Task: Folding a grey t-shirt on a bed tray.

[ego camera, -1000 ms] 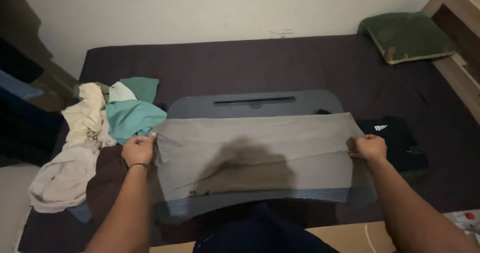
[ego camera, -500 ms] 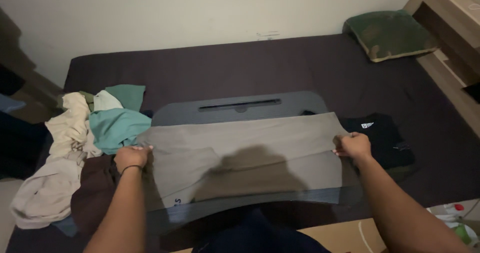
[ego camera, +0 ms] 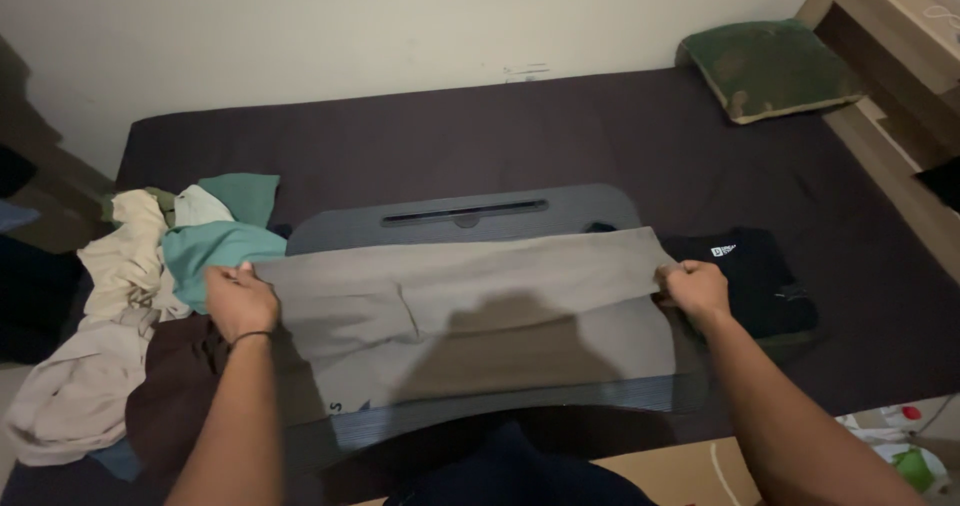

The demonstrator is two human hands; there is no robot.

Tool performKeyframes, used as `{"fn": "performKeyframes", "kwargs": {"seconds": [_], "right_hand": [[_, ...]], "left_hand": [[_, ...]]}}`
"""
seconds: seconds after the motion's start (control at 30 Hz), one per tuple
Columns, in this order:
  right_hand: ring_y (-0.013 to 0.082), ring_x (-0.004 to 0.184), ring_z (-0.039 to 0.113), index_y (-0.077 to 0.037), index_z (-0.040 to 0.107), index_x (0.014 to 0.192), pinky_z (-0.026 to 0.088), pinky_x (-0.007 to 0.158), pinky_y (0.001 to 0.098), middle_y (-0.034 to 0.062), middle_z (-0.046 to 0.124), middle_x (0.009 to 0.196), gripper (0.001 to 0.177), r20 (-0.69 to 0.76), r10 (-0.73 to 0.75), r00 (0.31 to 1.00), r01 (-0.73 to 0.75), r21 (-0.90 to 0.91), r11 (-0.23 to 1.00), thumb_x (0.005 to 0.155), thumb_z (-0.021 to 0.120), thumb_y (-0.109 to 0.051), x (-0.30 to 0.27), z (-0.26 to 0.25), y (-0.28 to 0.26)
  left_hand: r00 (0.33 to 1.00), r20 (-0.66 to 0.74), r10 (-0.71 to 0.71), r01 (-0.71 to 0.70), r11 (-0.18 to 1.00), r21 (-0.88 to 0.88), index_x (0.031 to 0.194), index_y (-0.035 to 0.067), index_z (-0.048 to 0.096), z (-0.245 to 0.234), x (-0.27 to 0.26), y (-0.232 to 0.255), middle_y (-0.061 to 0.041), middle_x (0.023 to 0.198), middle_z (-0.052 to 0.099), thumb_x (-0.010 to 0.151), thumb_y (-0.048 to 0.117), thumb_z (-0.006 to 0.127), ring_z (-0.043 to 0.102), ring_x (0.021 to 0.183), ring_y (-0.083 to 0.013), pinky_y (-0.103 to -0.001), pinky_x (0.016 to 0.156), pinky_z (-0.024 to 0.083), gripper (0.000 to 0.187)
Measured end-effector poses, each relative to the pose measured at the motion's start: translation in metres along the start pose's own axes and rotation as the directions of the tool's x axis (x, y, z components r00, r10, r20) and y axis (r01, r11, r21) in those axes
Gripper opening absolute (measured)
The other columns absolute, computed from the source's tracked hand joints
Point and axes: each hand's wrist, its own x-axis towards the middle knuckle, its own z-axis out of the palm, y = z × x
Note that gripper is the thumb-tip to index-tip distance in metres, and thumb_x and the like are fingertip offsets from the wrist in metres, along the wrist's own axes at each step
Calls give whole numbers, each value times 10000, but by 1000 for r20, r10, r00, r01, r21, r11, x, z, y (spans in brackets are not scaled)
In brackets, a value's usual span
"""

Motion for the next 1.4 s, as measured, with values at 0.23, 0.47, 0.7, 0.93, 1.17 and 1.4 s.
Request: {"fn": "performKeyframes", "kwargs": {"seconds": [0.23,0.47,0.7,0.93,1.17,1.4], "right_hand": [[305,963,758,-69,749,1185,597,897,476,170,757,1085,381,51,13,999,5,-327,945,919,714,-339,4,5,7],[364,1436,391,-47,486,1457,390,1150,486,221,409,1549,710,-96,-478,873,335,-594,732,869,738,-356,-5,29,2],[298,1586,128,-118,261,1621,146,1267,472,111,183,1698,725,296,-652,698,662,-613,431,1022,405,-500,-7,73,8],[202,1574,18,-194,105,1638,34,1254,515,30,82,1720,767,278,-484,830,498,-758,420,994,211,-595,3,71,17],[373,1416,417,-95,413,1541,353,1156,530,192,434,1531,794,-76,-387,919,236,-679,695,922,579,-566,-7,42,10],[402,1230,573,-1,534,1367,519,991,481,248,552,1347,805,-161,-378,912,207,-615,761,826,764,-552,-1,35,13]], "left_hand": [[979,85,-183,161,963,215,1110,6,586,-18,1,-9,-279,1116,683,945,300,747,649,1038,-485,-571,863,510,374],[969,109,220,-245,903,353,1276,-59,561,-36,-68,52,-264,1237,624,967,316,705,611,1151,-420,-513,986,483,508],[801,454,390,-541,797,269,1548,55,380,14,-102,15,-126,1643,316,994,476,445,267,1516,-314,-496,1220,182,698],[805,543,240,-498,770,398,1600,134,269,15,-101,17,-50,1696,192,996,537,329,136,1554,-274,-514,1241,55,728],[807,412,423,-546,800,247,1618,43,256,4,-122,55,-142,1683,238,998,481,402,209,1543,-346,-526,1244,120,773],[682,564,465,-659,726,197,1589,73,295,26,-148,63,-133,1672,250,996,518,414,199,1544,-331,-498,1245,129,751]]}}
